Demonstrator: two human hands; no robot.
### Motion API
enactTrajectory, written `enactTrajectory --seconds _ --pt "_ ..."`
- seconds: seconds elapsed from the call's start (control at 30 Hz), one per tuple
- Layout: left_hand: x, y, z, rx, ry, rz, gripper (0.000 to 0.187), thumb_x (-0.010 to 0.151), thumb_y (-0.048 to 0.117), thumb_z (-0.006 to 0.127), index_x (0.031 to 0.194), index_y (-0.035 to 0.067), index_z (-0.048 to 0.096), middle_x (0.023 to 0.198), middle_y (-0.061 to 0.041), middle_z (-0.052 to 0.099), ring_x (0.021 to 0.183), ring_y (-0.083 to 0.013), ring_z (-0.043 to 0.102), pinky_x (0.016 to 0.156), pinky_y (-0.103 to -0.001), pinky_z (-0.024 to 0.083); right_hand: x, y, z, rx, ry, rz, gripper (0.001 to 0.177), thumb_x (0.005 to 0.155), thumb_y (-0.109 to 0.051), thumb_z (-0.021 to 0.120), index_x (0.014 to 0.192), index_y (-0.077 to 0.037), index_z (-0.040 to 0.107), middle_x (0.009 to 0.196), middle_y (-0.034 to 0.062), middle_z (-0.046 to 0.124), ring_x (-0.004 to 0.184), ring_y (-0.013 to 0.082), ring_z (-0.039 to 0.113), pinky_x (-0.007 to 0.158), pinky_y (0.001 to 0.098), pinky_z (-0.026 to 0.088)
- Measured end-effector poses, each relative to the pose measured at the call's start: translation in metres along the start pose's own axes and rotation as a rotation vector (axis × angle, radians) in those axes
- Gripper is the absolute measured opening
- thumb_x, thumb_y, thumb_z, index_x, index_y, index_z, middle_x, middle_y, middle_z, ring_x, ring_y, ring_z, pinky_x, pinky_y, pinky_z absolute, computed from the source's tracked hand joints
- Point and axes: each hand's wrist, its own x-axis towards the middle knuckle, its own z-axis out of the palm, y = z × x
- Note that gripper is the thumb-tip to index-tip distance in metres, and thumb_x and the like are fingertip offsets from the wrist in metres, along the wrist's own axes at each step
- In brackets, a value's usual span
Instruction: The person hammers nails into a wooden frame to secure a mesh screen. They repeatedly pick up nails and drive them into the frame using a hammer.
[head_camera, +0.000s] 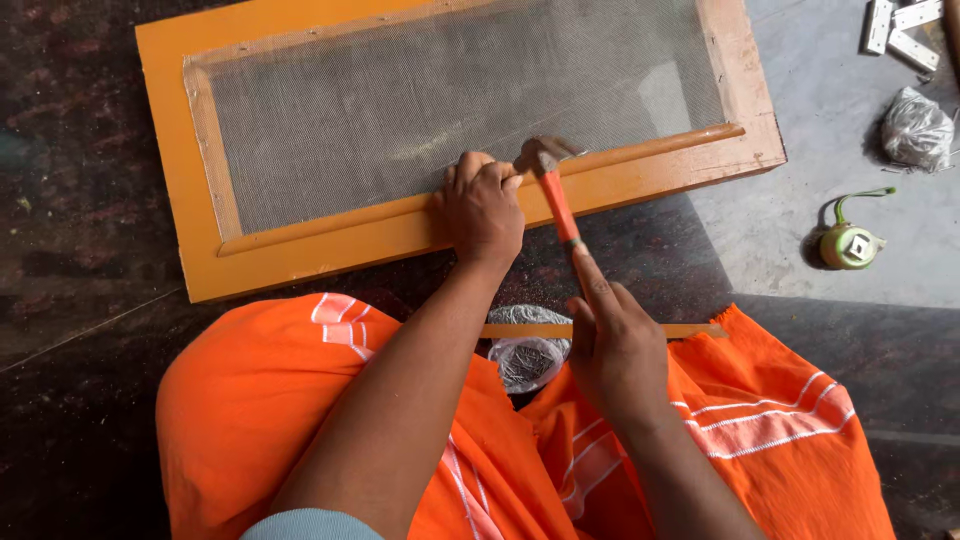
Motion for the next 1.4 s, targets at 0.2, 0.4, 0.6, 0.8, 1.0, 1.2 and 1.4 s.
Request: enactTrajectory --seconds 0.2,0.4,0.6,0.8,1.0,1.2,1.4 --pt "-0.003 -0.001 0.0 -0.01 -0.026 -0.024 0.005 0.09 0.023 0.075 0.088 0.019 0.072 0.105 0.004 0.061 0.107 -0.0244 0.058 0.093 -0.049 0.041 -0.003 0.002 0.005 -0.012 0.004 0.044 0.055 0.098 -0.008 0.061 0.152 -0.014 0.05 0.084 0.0145 0.063 0.064 0.0304 0.063 0.059 0.0441 0.052" --pt "0.002 0.003 -0.012 -0.063 -0.02 -0.02 0.003 0.09 0.021 0.076 0.091 0.02 0.073 0.107 0.003 0.062 0.109 -0.026 0.058 0.094 -0.048 0.041 -0.002 0.009 0.001 -0.005 0.013 0.088 0.055 0.095 -0.008 0.062 0.15 -0.014 0.053 0.087 0.017 0.064 0.072 0.0361 0.065 0.064 0.0466 0.052" --pt "-0.008 0.011 -0.028 -0.066 0.022 0.026 0.032 0.082 0.013 0.076 0.113 0.009 0.069 0.117 -0.006 0.06 0.113 -0.0321 0.056 0.098 -0.051 0.04 -0.003 0.015 -0.006 0.048 0.023 0.069 0.054 0.098 -0.005 0.06 0.151 -0.011 0.052 0.102 0.0189 0.07 0.086 0.0366 0.069 0.073 0.0424 0.054" --pt "-0.009 0.01 -0.029 -0.004 -0.026 -0.074 0.023 0.087 0.012 0.075 0.11 0.012 0.072 0.118 -0.002 0.062 0.114 -0.0287 0.057 0.102 -0.048 0.041 0.0 0.018 0.003 0.047 0.057 0.055 0.054 0.095 -0.005 0.063 0.148 -0.008 0.053 0.124 0.0215 0.07 0.106 0.0362 0.071 0.082 0.0397 0.056" --pt "-0.003 0.013 -0.028 -0.033 -0.021 -0.127 0.021 0.086 0.012 0.074 0.108 0.013 0.073 0.119 -0.002 0.061 0.114 -0.0281 0.057 0.1 -0.047 0.04 0.003 0.009 -0.001 -0.004 0.072 -0.011 0.052 0.095 -0.005 0.063 0.146 -0.004 0.053 0.124 0.0201 0.07 0.103 0.0348 0.072 0.082 0.0386 0.056" --pt "-0.011 0.008 -0.027 -0.068 -0.031 -0.122 0.026 0.088 0.011 0.073 0.113 0.012 0.069 0.12 -0.004 0.06 0.114 -0.0305 0.056 0.101 -0.048 0.04 -0.001 -0.002 0.011 0.087 0.153 -0.058 0.045 0.101 0.002 0.059 0.145 -0.005 0.055 0.095 0.0141 0.067 0.084 0.0285 0.068 0.077 0.0371 0.055" --pt "-0.001 0.009 -0.028 -0.062 -0.038 -0.138 0.028 0.086 0.012 0.074 0.113 0.013 0.067 0.12 -0.005 0.06 0.115 -0.0321 0.056 0.1 -0.049 0.039 -0.001 0.004 0.0 0.021 0.11 -0.041 0.052 0.093 0.001 0.06 0.144 -0.001 0.055 0.092 0.016 0.067 0.079 0.029 0.066 0.07 0.0395 0.053"
